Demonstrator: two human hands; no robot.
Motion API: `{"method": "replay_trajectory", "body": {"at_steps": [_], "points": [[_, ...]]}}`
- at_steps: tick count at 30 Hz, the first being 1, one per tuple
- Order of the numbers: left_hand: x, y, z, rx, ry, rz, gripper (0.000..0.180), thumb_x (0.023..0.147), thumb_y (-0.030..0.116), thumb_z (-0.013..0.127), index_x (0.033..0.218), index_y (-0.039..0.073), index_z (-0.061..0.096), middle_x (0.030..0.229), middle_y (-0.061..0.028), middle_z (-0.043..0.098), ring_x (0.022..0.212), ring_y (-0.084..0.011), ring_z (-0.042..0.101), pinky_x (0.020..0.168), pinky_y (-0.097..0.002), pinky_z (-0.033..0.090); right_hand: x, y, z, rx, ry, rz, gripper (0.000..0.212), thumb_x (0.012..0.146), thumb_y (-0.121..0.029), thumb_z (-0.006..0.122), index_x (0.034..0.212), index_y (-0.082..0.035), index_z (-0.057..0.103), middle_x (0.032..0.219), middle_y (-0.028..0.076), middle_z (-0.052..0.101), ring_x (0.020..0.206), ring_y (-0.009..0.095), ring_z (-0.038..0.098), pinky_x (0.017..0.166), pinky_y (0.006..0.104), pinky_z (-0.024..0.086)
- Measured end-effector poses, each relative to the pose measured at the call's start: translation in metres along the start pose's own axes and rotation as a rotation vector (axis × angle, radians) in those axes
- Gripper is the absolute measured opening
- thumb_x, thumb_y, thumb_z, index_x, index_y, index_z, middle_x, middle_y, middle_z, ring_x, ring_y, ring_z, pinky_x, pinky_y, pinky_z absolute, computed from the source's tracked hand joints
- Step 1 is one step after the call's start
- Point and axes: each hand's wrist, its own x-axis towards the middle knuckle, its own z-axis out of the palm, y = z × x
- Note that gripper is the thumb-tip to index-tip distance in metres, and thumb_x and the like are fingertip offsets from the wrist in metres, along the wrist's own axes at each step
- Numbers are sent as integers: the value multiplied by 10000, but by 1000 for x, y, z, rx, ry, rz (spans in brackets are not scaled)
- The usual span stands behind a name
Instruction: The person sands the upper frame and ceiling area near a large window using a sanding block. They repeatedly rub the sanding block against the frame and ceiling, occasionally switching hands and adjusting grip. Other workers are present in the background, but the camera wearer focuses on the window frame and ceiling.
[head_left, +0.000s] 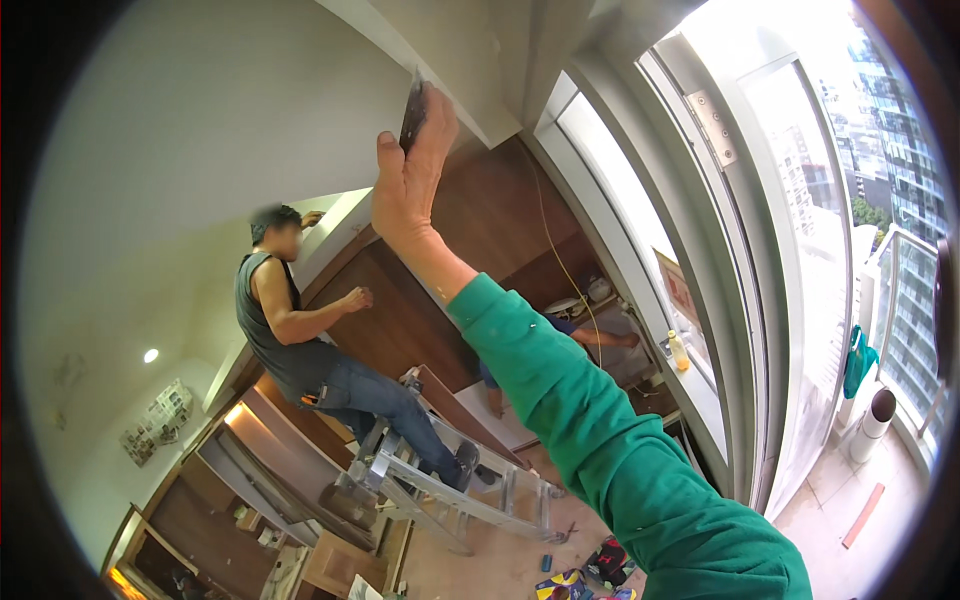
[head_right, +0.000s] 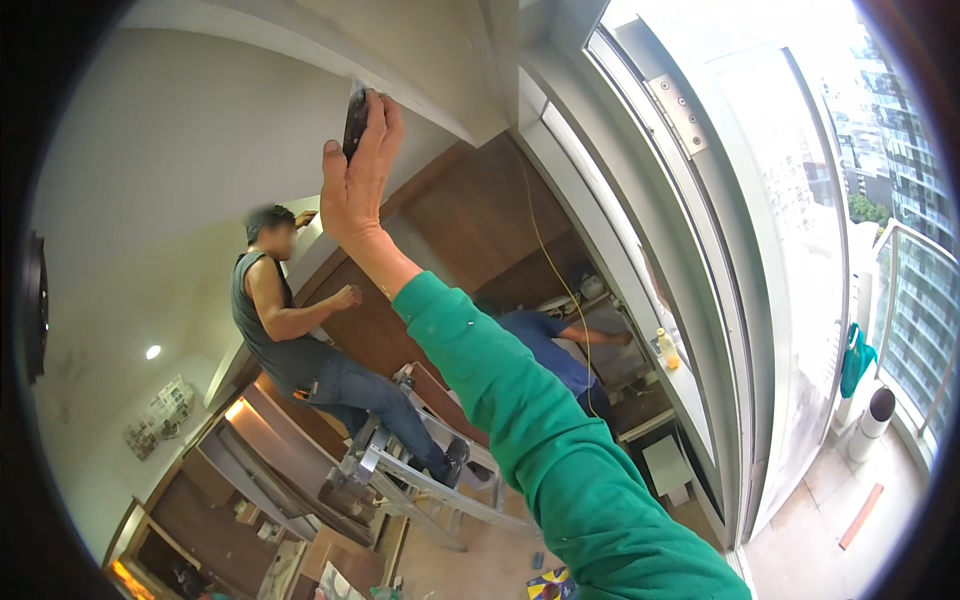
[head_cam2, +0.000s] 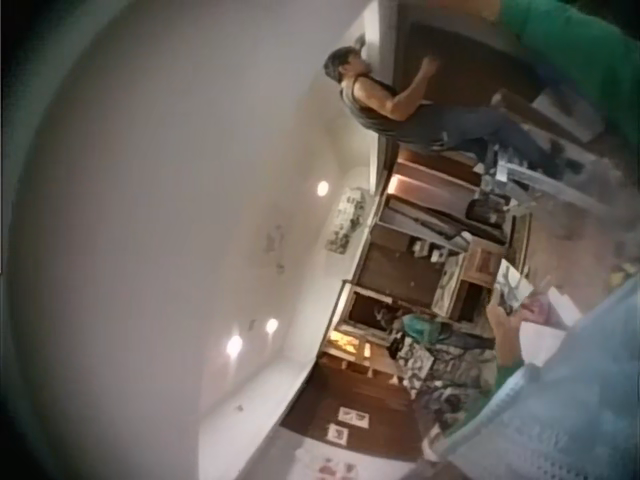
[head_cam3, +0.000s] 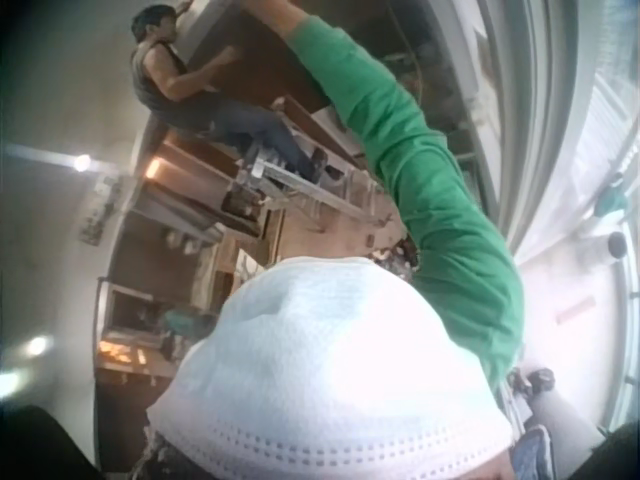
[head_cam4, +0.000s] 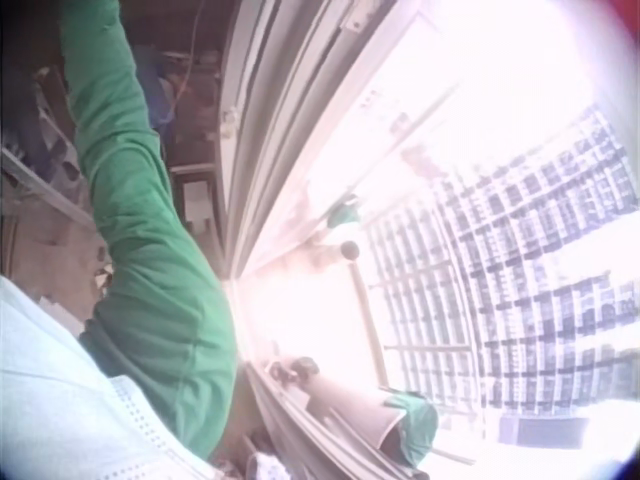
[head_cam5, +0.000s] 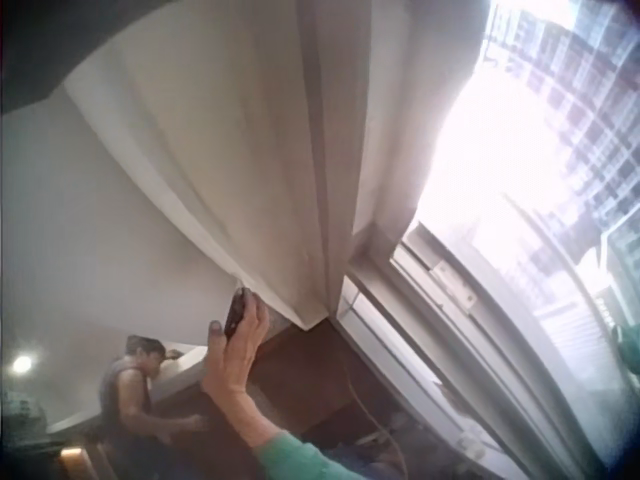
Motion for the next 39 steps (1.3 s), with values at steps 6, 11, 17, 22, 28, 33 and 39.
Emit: {"method": "replay_trajectory", "body": {"at_steps": [6, 11, 17, 22, 28, 33, 39], "points": [[23, 3, -36, -104, 100, 101, 273, 968, 192, 534, 1132, -12, 611, 1013, -113, 679, 926, -256, 657, 806, -390, 552, 5, 4, 11, 36, 40, -4, 600, 902, -231, 468, 1407, 31, 280, 1409, 233, 288, 1319, 373, 285, 1097, 455, 238], [4, 14, -14, -89, 45, 66, 261, 969, 175, 533, 1123, -18, 616, 1026, -112, 678, 931, -241, 658, 811, -374, 554, 7, 5, 15, -9, 36, 0, 653, 852, -127, 497, 1441, 5, 248, 1439, 277, 201, 1320, 432, 274, 1096, 491, 256], [12, 17, -42, -151, 13, 61, 273, 985, 172, 503, 1147, -26, 599, 1056, -130, 669, 956, -251, 654, 817, -373, 554, 9, -1, 21, -14, 79, 42, 651, 842, -123, 504, 1436, -5, 266, 1437, 268, 207, 1310, 434, 286, 1085, 491, 274], [7, 17, -39, -126, 16, 58, 285, 990, 175, 494, 1163, -30, 589, 1081, -137, 663, 974, -257, 647, 825, -376, 549, -8, -5, 13, -21, -53, 65, 621, 846, -150, 507, 1418, -17, 308, 1418, 238, 277, 1302, 372, 294, 1090, 454, 251], [9, 19, -40, -82, -4, 57, 302, 995, 181, 482, 1179, -37, 579, 1094, -140, 656, 988, -267, 639, 841, -390, 539, 2, -21, 5, -12, 25, 2, 649, 837, -82, 505, 1439, -2, 280, 1429, 279, 211, 1299, 437, 298, 1079, 484, 284], [9, 18, -20, -40, 3, 53, 295, 989, 174, 498, 1170, -44, 583, 1073, -135, 659, 975, -266, 640, 839, -393, 540, 10, -24, 17, 31, 39, -2, 660, 844, -88, 505, 1450, -3, 257, 1429, 275, 203, 1306, 420, 284, 1082, 478, 277], [13, 14, -21, -35, 59, 42, 281, 978, 156, 521, 1150, -56, 591, 1057, -140, 664, 959, -269, 645, 840, -397, 542, 12, -25, 24, -6, 73, -27, 663, 828, -85, 511, 1441, -9, 271, 1420, 274, 205, 1292, 428, 290, 1077, 485, 279]]}}
